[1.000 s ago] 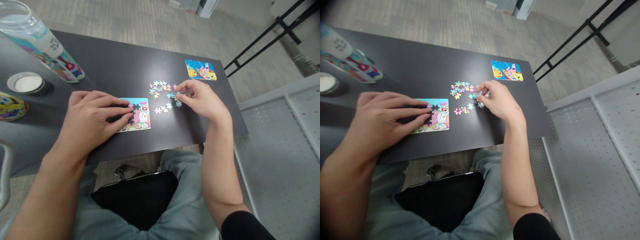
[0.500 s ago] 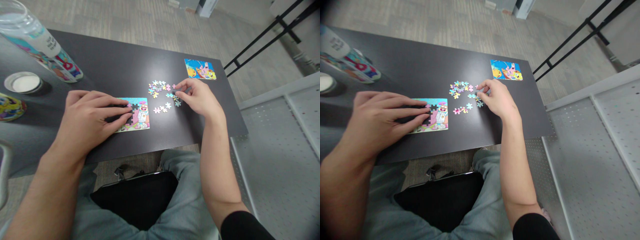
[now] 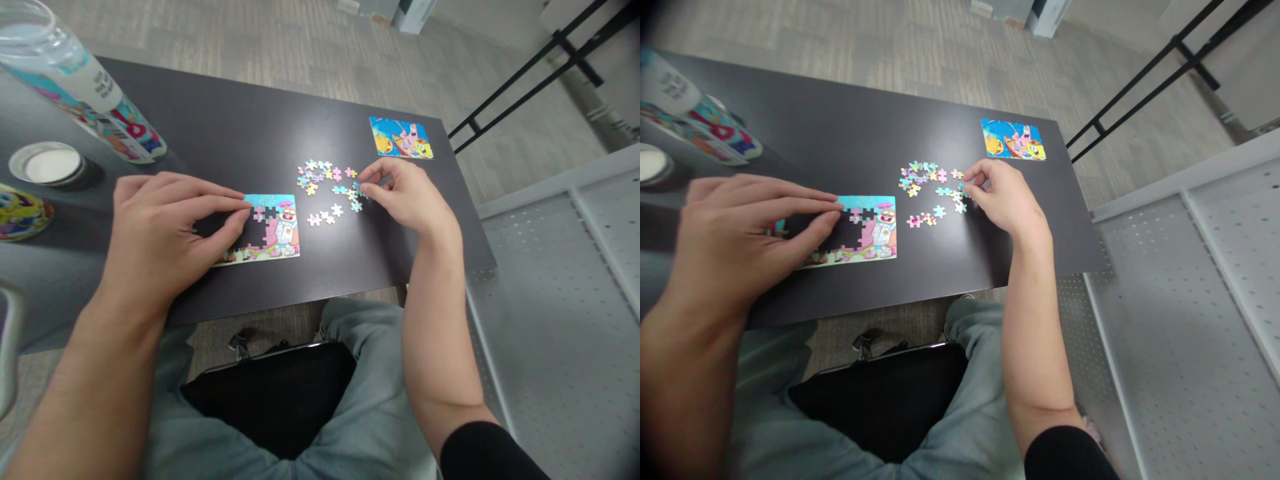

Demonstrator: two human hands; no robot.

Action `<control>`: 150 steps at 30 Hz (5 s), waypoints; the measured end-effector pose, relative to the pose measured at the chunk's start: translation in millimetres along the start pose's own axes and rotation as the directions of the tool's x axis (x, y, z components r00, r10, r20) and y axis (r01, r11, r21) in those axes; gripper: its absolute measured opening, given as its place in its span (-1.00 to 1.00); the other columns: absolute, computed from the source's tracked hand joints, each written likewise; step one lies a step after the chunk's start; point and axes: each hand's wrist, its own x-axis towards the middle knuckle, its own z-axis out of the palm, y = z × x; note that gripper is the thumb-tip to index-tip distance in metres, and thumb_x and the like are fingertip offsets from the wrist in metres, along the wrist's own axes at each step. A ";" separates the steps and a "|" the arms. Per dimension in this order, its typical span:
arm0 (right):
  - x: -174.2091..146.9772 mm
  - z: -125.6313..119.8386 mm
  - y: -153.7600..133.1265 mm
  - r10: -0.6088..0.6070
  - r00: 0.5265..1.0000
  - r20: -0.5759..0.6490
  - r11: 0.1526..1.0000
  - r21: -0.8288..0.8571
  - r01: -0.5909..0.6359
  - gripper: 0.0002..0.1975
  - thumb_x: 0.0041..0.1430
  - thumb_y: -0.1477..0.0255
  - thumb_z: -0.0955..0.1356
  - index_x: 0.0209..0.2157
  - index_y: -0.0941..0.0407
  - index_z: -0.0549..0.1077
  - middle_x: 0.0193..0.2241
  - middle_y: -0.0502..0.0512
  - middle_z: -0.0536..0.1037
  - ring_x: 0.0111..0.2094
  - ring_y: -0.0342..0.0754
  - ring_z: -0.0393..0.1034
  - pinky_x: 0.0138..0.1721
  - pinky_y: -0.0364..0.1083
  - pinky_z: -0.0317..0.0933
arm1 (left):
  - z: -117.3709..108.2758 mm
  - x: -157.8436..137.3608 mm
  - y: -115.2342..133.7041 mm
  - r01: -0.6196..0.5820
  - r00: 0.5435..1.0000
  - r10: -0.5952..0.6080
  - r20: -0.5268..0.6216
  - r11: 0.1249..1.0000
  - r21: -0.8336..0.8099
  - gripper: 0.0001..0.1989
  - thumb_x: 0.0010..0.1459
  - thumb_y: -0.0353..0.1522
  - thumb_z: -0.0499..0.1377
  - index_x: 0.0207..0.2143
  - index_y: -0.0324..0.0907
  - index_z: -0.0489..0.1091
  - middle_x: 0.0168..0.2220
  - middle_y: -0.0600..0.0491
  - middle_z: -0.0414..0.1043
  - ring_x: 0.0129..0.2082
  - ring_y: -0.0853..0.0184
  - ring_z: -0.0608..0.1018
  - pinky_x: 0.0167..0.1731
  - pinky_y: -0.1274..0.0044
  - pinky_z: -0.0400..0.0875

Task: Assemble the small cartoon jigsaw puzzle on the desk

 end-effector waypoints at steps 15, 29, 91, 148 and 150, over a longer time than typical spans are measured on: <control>-1.6 5.5 -20.6 -0.198 0.939 0.282 0.980 0.043 0.194 -0.88 0.36 0.43 0.66 -0.10 0.01 0.79 -0.05 0.14 0.74 -0.23 0.05 0.49 -0.04 0.12 0.41 | -4.7 0.3 6.5 0.048 0.999 -0.047 0.019 0.998 -0.043 -0.60 0.71 -0.03 0.25 -0.06 0.06 0.86 0.09 -0.01 0.93 0.18 -0.16 0.85 0.37 -0.11 0.50; -7.1 13.7 -33.2 -0.206 0.926 0.317 0.964 0.231 0.135 -0.75 0.28 0.48 0.58 -0.02 -0.02 0.72 -0.27 -0.05 0.67 -0.31 -0.02 0.43 -0.19 0.03 0.28 | -2.0 -1.8 -3.6 -0.003 0.999 0.009 0.036 0.984 -0.176 -0.85 0.55 -0.14 0.38 0.00 0.16 0.80 -0.04 0.12 0.83 0.10 -0.08 0.65 0.24 -0.09 0.39; 8.8 89.4 -83.6 -0.235 0.962 0.140 0.962 0.176 0.210 -0.80 0.43 0.27 0.69 -0.11 -0.08 0.68 -0.12 0.16 0.66 -0.06 0.23 0.51 -0.02 0.18 0.44 | 1.2 -2.0 8.5 -0.032 0.988 0.058 0.143 0.983 -0.180 -0.70 0.58 -0.09 0.32 0.10 0.44 0.88 0.08 0.13 0.91 0.22 -0.17 0.75 0.38 -0.26 0.45; 5.1 84.6 -80.6 -0.337 0.931 0.139 0.940 0.104 0.325 -0.82 0.47 0.22 0.70 -0.03 -0.10 0.76 0.01 0.17 0.72 -0.04 0.23 0.59 0.07 0.22 0.53 | -2.4 -4.3 11.5 -0.027 0.976 0.043 0.212 0.997 -0.074 -0.68 0.68 -0.02 0.31 0.20 0.18 0.83 0.25 0.14 0.87 0.33 -0.04 0.68 0.53 -0.18 0.36; 3.9 83.8 -82.6 -0.335 0.931 0.142 0.941 0.100 0.324 -0.84 0.49 0.24 0.69 -0.02 -0.10 0.77 0.02 0.17 0.72 -0.04 0.23 0.59 0.09 0.24 0.53 | -2.8 -4.3 11.4 -0.030 0.979 0.048 0.199 0.996 -0.089 -0.69 0.70 -0.05 0.28 0.19 0.20 0.84 0.20 0.15 0.88 0.32 -0.04 0.68 0.53 -0.20 0.38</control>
